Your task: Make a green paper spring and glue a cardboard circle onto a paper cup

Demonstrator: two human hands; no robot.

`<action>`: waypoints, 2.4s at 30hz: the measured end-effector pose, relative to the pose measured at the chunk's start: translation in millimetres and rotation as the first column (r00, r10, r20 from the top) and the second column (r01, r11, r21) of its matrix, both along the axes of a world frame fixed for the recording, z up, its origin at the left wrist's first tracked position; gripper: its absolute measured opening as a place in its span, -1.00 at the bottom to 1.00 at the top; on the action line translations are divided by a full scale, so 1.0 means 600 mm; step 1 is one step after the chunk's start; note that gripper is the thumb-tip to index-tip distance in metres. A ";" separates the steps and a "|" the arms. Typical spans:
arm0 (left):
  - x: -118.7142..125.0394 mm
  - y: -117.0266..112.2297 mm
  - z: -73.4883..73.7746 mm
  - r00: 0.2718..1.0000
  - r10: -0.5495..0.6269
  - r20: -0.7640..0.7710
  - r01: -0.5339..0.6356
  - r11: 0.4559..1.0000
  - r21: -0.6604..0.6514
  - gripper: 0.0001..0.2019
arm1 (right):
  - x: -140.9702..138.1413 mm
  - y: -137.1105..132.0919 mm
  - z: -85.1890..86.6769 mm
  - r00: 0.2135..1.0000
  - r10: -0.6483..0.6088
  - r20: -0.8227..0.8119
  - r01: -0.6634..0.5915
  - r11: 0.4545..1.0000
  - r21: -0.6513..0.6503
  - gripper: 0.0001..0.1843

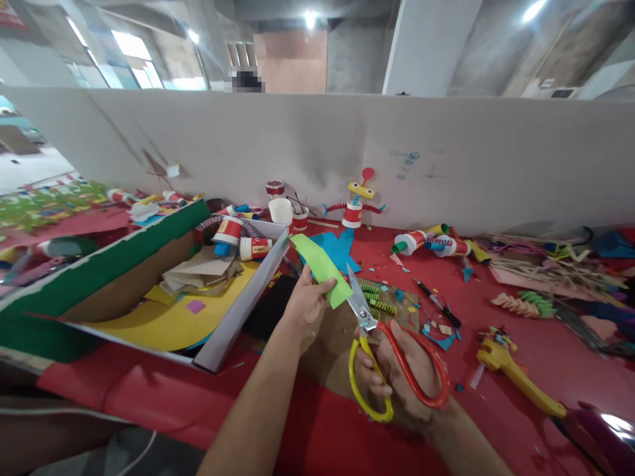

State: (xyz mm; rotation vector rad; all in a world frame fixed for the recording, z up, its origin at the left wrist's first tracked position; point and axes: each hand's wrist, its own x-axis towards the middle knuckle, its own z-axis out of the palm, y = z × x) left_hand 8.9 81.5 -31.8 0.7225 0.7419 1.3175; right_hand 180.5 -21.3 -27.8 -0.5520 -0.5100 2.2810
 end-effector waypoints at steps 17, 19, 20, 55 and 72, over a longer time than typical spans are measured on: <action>0.015 -0.017 0.007 0.986 -0.148 -0.083 0.146 0.989 -0.020 -0.41 | 0.021 -0.006 -0.011 1.000 0.004 0.009 -0.004 1.000 0.030 -0.51; 0.020 -0.020 0.006 0.983 -0.163 -0.082 0.162 0.987 -0.017 -0.38 | 0.022 -0.006 -0.007 1.000 -0.005 0.013 0.004 1.000 0.030 -0.48; 0.021 -0.020 0.005 0.983 -0.166 -0.081 0.165 0.986 -0.012 -0.36 | 0.023 -0.006 -0.005 1.000 -0.008 0.015 0.008 1.000 0.029 -0.47; 0.018 -0.014 0.012 0.999 0.004 0.036 0.001 0.991 -0.132 -0.70 | 0.009 -0.009 -0.022 0.999 -0.015 0.044 0.013 0.999 0.038 -0.58; 0.015 -0.009 -0.007 0.998 0.023 0.062 -0.016 0.993 -0.115 -0.73 | 0.010 -0.006 -0.029 0.991 -0.015 0.134 -0.001 0.993 0.119 -0.49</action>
